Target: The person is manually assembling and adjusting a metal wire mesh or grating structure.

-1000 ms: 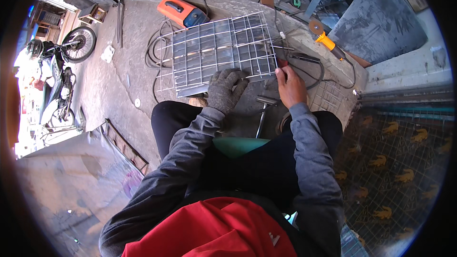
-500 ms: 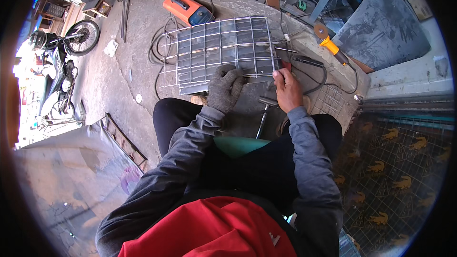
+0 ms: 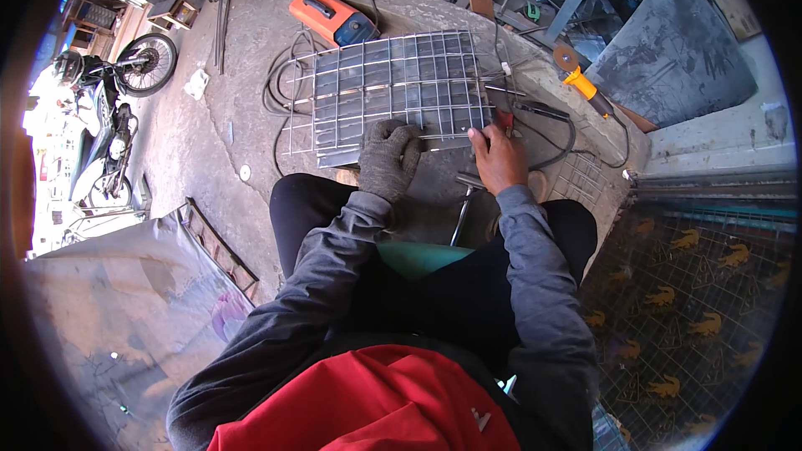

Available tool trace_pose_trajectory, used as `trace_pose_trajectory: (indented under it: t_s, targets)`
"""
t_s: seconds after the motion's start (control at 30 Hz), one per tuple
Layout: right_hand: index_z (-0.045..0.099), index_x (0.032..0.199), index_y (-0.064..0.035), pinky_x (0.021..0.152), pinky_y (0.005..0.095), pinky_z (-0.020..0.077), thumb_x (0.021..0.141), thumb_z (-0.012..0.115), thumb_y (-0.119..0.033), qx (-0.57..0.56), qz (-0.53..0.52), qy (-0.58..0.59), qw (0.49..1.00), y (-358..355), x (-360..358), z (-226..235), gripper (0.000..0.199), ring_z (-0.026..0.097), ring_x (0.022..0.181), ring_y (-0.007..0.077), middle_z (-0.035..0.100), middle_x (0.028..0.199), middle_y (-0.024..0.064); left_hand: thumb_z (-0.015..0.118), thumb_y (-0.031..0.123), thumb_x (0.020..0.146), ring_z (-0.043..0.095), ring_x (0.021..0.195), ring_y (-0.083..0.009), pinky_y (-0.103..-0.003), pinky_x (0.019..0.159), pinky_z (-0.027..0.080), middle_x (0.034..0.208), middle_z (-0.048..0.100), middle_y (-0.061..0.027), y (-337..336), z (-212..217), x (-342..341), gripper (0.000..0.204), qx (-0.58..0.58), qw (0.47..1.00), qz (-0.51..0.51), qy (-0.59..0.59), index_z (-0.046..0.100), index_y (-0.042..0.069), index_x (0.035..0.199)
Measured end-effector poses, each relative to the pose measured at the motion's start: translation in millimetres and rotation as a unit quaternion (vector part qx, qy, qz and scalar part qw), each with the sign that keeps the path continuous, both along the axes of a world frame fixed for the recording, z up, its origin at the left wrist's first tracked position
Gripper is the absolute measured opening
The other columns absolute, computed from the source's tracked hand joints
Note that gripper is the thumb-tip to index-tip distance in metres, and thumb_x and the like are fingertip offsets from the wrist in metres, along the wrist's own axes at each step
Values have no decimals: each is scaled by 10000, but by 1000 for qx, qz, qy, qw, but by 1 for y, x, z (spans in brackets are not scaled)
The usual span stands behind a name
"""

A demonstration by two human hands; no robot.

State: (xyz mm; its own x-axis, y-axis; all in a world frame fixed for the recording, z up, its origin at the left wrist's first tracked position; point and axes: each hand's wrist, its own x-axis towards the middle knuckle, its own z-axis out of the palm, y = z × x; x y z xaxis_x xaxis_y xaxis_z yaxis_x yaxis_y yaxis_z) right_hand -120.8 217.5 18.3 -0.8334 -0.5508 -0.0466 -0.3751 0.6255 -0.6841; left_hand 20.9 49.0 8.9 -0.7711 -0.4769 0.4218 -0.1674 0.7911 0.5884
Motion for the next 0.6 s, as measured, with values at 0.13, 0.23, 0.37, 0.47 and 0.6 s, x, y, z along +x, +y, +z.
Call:
trace_pose_trajectory:
  t_s: [0.13,0.23,0.37,0.47,0.6]
  targets:
    - [598,833,-22,646,462,463,938,590,-455,43,-5,0,999,-2,0,6,446,631,723,394,635,732,195,665,152,815,588,921,-339,-466,838,473,957,625,-112,-1,6,2,163,-28,1000,0,-11,698,131,974]
    - [640,845,-61,700,485,489,924,585,-478,101,40,-4,994,-3,3,8,428,651,798,407,678,815,179,666,151,812,587,921,-343,-463,832,478,954,624,-110,-2,3,3,150,-54,999,-1,2,699,126,956]
    - [654,853,-69,705,474,494,920,587,-483,88,45,-10,995,-1,5,8,425,657,805,396,686,827,167,676,166,812,592,940,-343,-455,823,487,959,625,-111,-2,2,4,142,-23,999,21,-21,700,123,946]
    - [621,831,-21,659,451,478,910,624,-447,35,21,-20,999,0,4,6,434,633,733,391,653,758,181,681,180,815,594,952,-341,-453,821,489,966,626,-111,-3,-1,4,143,-12,1000,17,-21,700,123,944]
    - [632,842,-23,663,455,484,909,626,-436,66,23,3,998,-2,5,6,419,647,753,392,672,784,179,683,197,820,591,965,-341,-456,830,487,981,627,-109,-3,0,5,146,-12,999,17,-25,698,123,945]
